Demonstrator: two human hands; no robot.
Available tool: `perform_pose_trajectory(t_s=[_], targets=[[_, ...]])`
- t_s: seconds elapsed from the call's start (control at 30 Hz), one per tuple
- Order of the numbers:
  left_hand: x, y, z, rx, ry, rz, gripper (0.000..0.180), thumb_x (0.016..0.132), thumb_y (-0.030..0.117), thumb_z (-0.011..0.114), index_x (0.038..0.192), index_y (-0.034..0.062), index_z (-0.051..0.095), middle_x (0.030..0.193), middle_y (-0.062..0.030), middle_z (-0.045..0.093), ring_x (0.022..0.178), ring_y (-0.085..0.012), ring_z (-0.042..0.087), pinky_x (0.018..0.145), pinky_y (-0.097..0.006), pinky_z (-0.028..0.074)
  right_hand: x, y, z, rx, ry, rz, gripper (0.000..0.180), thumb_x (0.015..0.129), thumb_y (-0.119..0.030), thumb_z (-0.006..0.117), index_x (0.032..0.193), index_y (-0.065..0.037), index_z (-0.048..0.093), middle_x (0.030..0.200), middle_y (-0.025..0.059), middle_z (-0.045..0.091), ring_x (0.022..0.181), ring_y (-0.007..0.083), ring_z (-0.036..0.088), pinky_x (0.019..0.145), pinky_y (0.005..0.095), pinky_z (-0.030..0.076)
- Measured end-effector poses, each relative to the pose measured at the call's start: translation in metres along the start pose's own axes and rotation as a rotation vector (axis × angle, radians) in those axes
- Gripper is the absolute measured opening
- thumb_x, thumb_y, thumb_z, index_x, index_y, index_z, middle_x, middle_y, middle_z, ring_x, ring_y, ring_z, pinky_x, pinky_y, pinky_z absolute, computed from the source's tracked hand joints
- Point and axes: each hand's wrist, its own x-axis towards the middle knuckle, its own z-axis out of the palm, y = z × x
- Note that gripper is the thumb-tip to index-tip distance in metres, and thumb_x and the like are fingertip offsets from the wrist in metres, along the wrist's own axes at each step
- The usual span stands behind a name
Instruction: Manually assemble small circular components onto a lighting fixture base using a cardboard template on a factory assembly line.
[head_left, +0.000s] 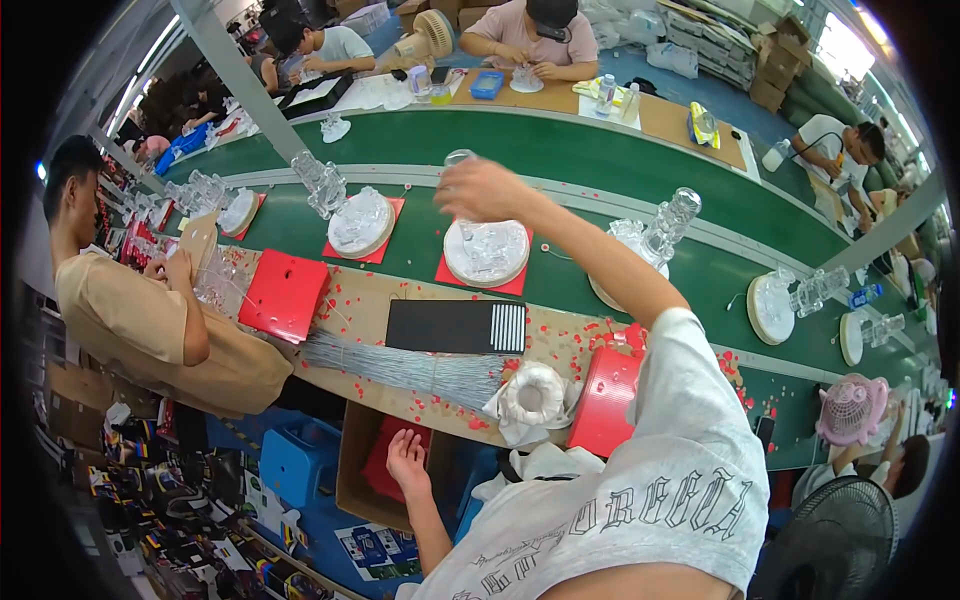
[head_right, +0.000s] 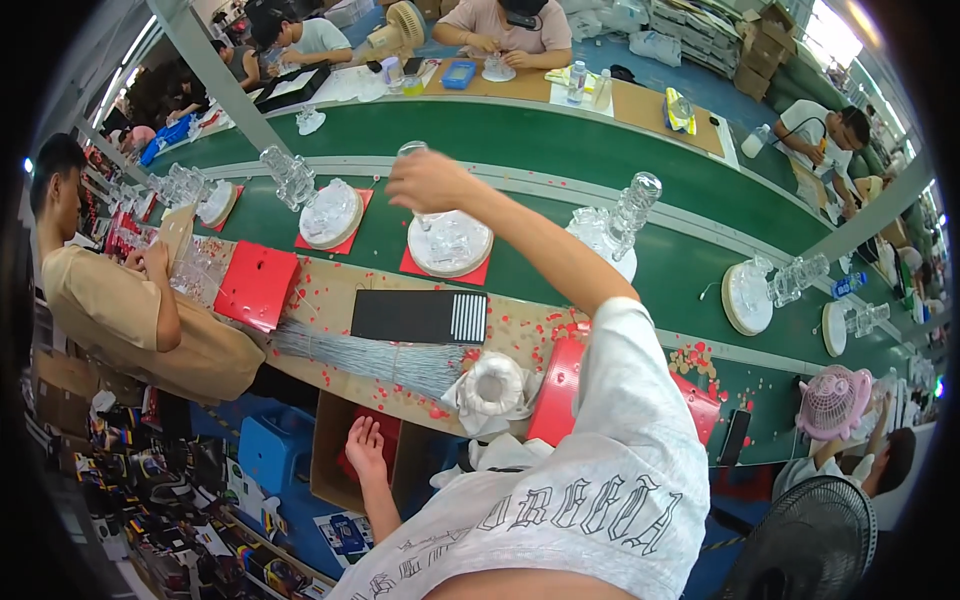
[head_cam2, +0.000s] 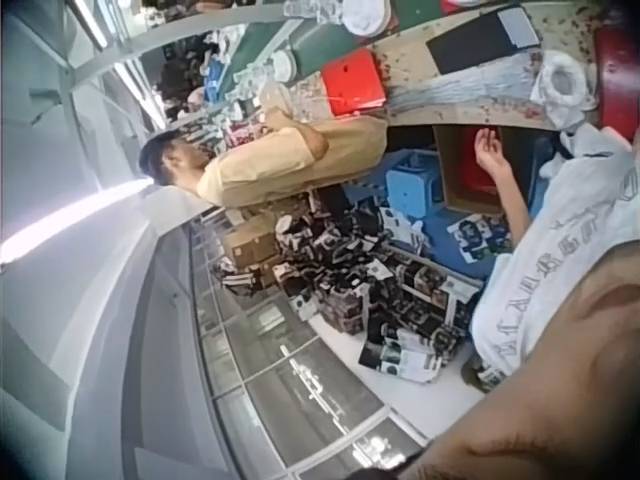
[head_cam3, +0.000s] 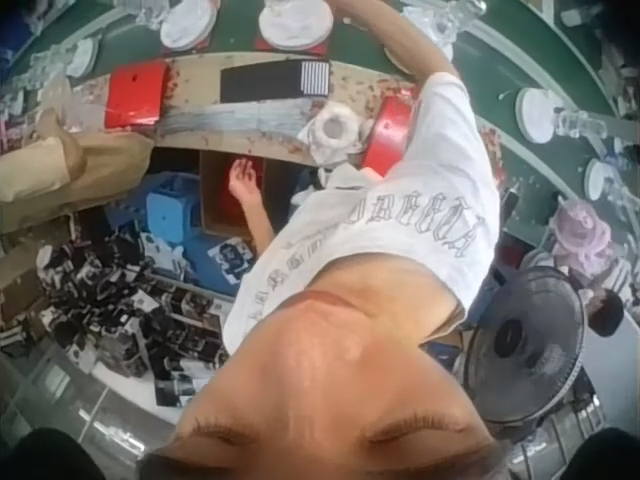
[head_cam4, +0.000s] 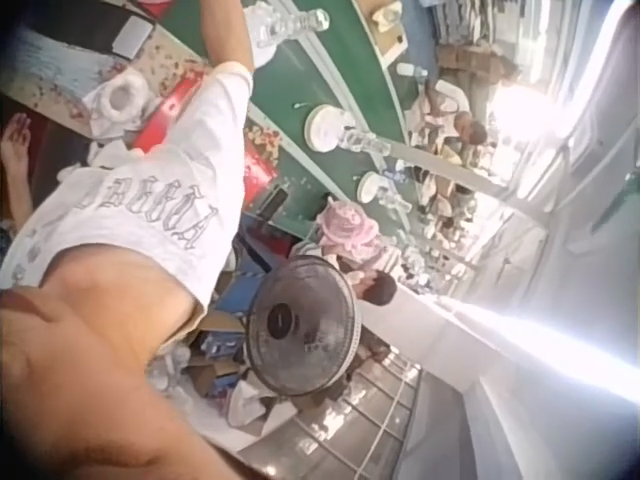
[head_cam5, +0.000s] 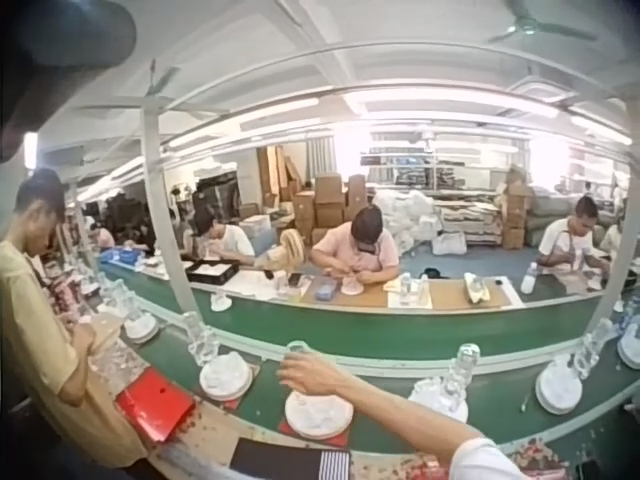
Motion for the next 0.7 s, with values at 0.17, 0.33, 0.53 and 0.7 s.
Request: perform_pose_trajectory(t_s=[0.17, 0.33, 0.53, 0.7], targets=[[-0.004, -0.006, 0.025, 0.076, -0.135, 0.036, 0.025, 0.096, 0.014, 0.051, 0.116, 0.0060, 0.065, 0.110, -0.0079, 0.071, 0.098, -0.0184, 0.067, 0.081, -0.029, 0.049, -0.150, 0.041, -0.125, -0.774, 0.000, 0.884, 0.040, 0.089, -0.046, 0.068, 0.113, -0.015, 0.074, 0.115, 0.0098, 0.071, 0.116, 0.0306, 0.063, 0.101, 0.0653, 0.040], [0.019, -0.028, 0.024, 0.253, -0.241, -0.083, 0.020, 0.096, 0.014, 0.053, 0.109, 0.0077, 0.067, 0.100, -0.0052, 0.072, 0.087, -0.0161, 0.068, 0.072, -0.025, 0.048, -0.239, 0.000, -0.174, -0.562, -0.676, 1.150, 0.043, 0.073, -0.032, 0.083, 0.110, -0.013, 0.073, 0.117, 0.0128, 0.064, 0.111, 0.0361, 0.063, 0.088, 0.0443, 0.059], [-0.001, -0.054, 0.141, 0.127, -0.824, -0.551, 0.049, 0.097, 0.043, 0.055, 0.131, 0.0066, 0.056, 0.132, -0.0171, 0.058, 0.124, -0.0341, 0.055, 0.102, -0.055, 0.043, -0.187, -0.067, -0.199, -0.432, -0.395, 0.634, 0.036, 0.072, -0.031, 0.082, 0.096, -0.008, 0.067, 0.099, 0.0075, 0.064, 0.100, 0.0272, 0.063, 0.075, 0.0417, 0.058], [-0.062, -0.065, 0.215, -0.306, -0.920, -1.248, 0.091, 0.092, 0.081, 0.033, 0.153, 0.0138, 0.029, 0.157, -0.0324, 0.028, 0.145, -0.0578, 0.025, 0.107, -0.083, 0.017, -0.123, -0.179, -0.276, -0.272, -0.012, 0.344, 0.031, 0.069, -0.020, 0.084, 0.092, -0.009, 0.066, 0.102, 0.0056, 0.065, 0.093, 0.0250, 0.063, 0.067, 0.0340, 0.055]])
